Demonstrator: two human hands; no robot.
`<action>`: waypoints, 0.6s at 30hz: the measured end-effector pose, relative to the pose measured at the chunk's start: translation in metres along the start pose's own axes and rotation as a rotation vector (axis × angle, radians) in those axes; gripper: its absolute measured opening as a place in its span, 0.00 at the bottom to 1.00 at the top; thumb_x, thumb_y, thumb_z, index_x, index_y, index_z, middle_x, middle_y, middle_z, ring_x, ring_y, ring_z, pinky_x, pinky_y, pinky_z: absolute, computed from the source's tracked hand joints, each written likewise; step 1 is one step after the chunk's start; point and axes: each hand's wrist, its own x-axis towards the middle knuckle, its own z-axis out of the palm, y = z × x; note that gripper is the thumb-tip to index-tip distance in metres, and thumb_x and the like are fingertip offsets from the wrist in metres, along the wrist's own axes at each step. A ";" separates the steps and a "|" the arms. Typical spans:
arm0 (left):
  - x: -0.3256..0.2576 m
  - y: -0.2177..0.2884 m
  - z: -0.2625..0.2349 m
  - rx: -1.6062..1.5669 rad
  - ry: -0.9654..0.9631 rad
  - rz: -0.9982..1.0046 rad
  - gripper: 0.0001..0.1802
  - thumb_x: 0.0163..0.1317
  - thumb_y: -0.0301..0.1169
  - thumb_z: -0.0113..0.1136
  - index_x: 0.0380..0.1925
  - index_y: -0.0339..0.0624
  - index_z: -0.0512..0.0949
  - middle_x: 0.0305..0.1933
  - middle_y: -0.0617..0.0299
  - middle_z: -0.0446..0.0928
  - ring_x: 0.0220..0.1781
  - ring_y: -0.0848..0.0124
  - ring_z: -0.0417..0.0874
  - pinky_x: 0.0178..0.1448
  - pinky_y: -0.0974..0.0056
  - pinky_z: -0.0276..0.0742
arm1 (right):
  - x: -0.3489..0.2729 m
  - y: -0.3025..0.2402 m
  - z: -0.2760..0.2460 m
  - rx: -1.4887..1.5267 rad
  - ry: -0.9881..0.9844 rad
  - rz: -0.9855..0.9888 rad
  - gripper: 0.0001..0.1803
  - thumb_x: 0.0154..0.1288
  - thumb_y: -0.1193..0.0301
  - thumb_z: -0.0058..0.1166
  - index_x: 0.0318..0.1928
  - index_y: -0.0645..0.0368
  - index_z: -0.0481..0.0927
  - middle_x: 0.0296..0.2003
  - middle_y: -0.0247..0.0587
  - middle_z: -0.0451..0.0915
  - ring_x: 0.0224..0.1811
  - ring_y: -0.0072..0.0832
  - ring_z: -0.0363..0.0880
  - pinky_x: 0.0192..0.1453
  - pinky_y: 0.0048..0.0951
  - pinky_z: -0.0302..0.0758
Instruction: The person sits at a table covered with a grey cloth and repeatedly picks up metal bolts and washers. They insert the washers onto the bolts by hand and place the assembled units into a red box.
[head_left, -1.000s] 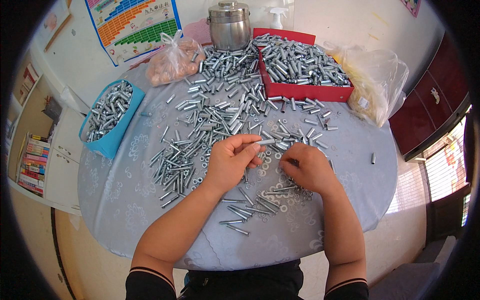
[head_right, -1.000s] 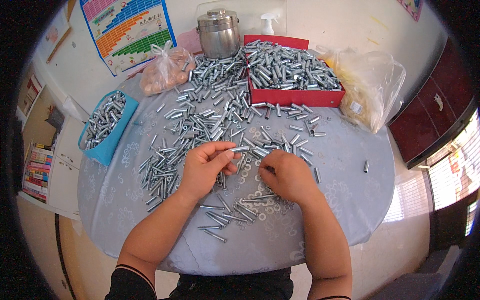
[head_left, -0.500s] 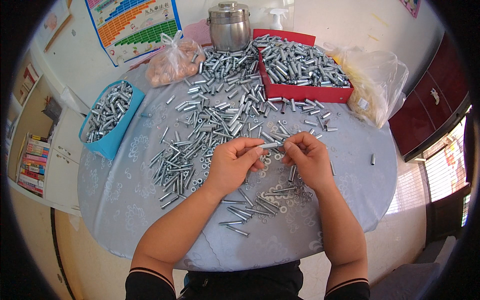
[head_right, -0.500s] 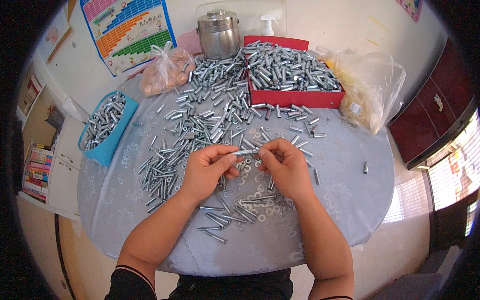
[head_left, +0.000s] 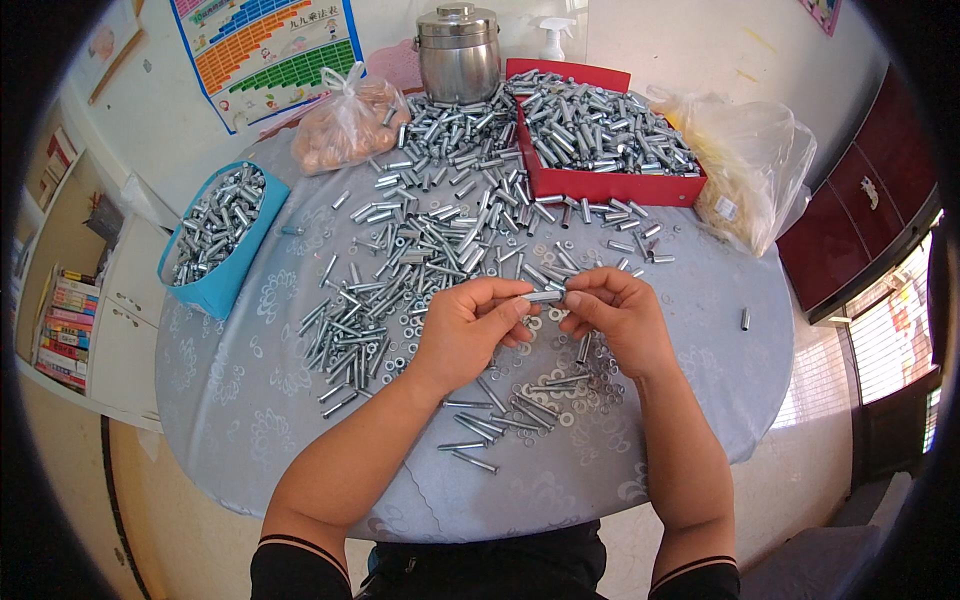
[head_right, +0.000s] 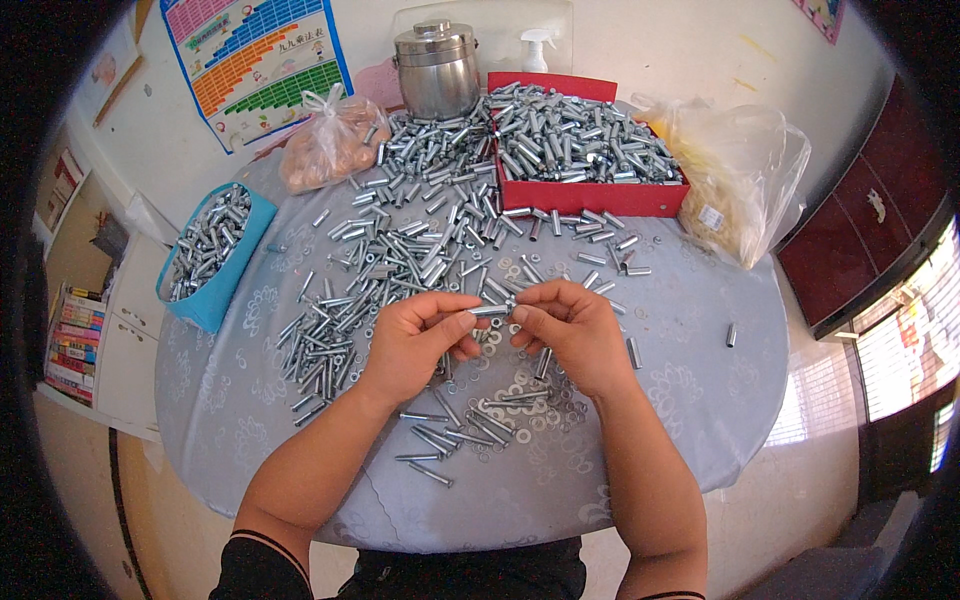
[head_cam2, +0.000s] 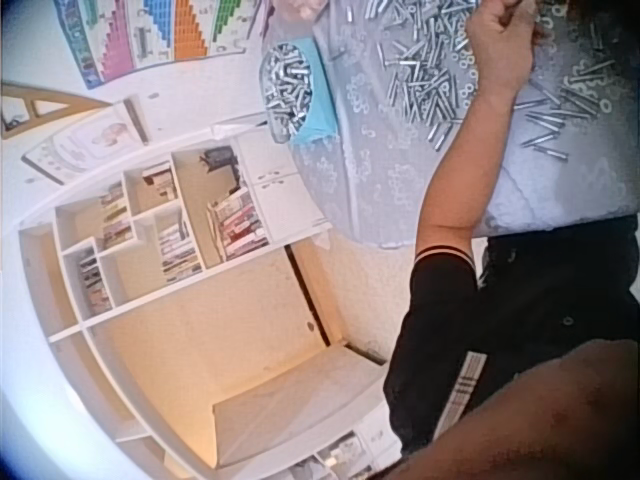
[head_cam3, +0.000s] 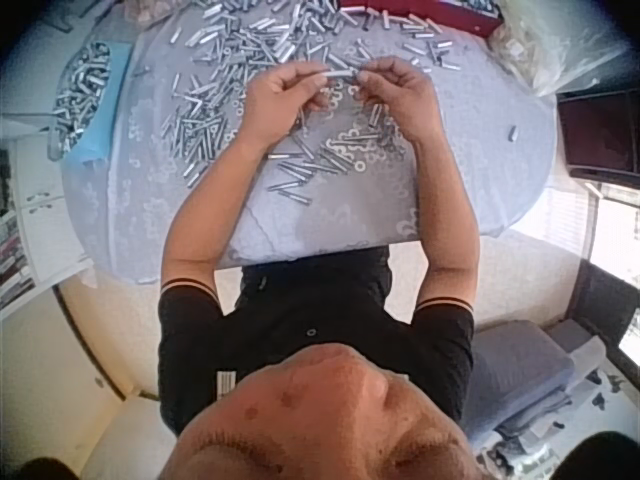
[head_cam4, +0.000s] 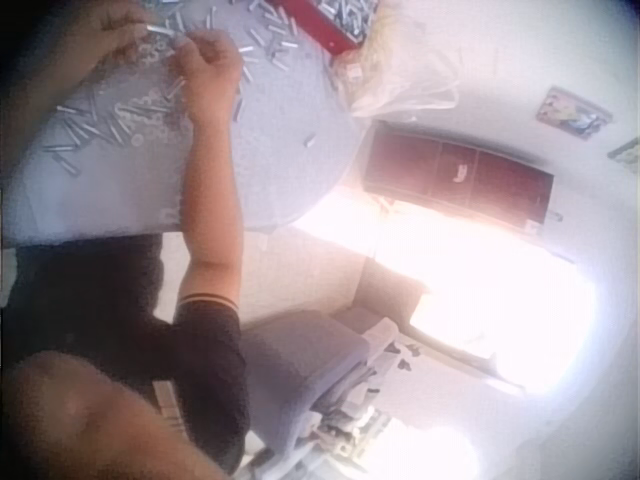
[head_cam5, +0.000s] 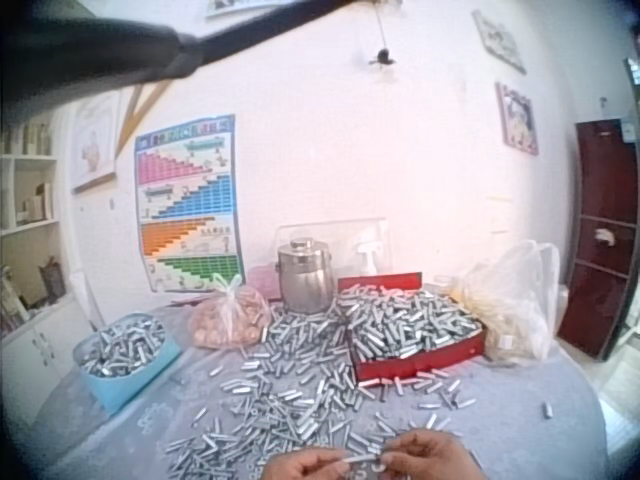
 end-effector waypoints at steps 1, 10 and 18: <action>0.000 0.000 0.000 -0.008 -0.002 -0.007 0.13 0.67 0.26 0.57 0.49 0.32 0.78 0.40 0.55 0.84 0.33 0.73 0.85 0.36 0.70 0.82 | 0.000 0.001 -0.001 -0.024 -0.006 -0.006 0.07 0.65 0.75 0.59 0.42 0.64 0.81 0.32 0.37 0.84 0.30 0.22 0.83 0.33 0.21 0.77; 0.001 0.000 -0.001 -0.036 0.008 -0.019 0.13 0.68 0.26 0.56 0.50 0.32 0.78 0.41 0.54 0.84 0.33 0.72 0.85 0.36 0.70 0.81 | -0.002 -0.003 -0.010 -0.435 0.171 -0.097 0.08 0.63 0.70 0.62 0.37 0.62 0.84 0.29 0.37 0.83 0.27 0.23 0.79 0.32 0.25 0.75; 0.002 -0.003 -0.001 -0.004 0.044 -0.003 0.13 0.68 0.26 0.57 0.49 0.32 0.78 0.40 0.54 0.84 0.33 0.73 0.84 0.37 0.70 0.82 | -0.012 -0.005 -0.030 -1.045 0.057 -0.287 0.07 0.53 0.74 0.61 0.34 0.58 0.84 0.32 0.44 0.81 0.36 0.41 0.80 0.40 0.38 0.76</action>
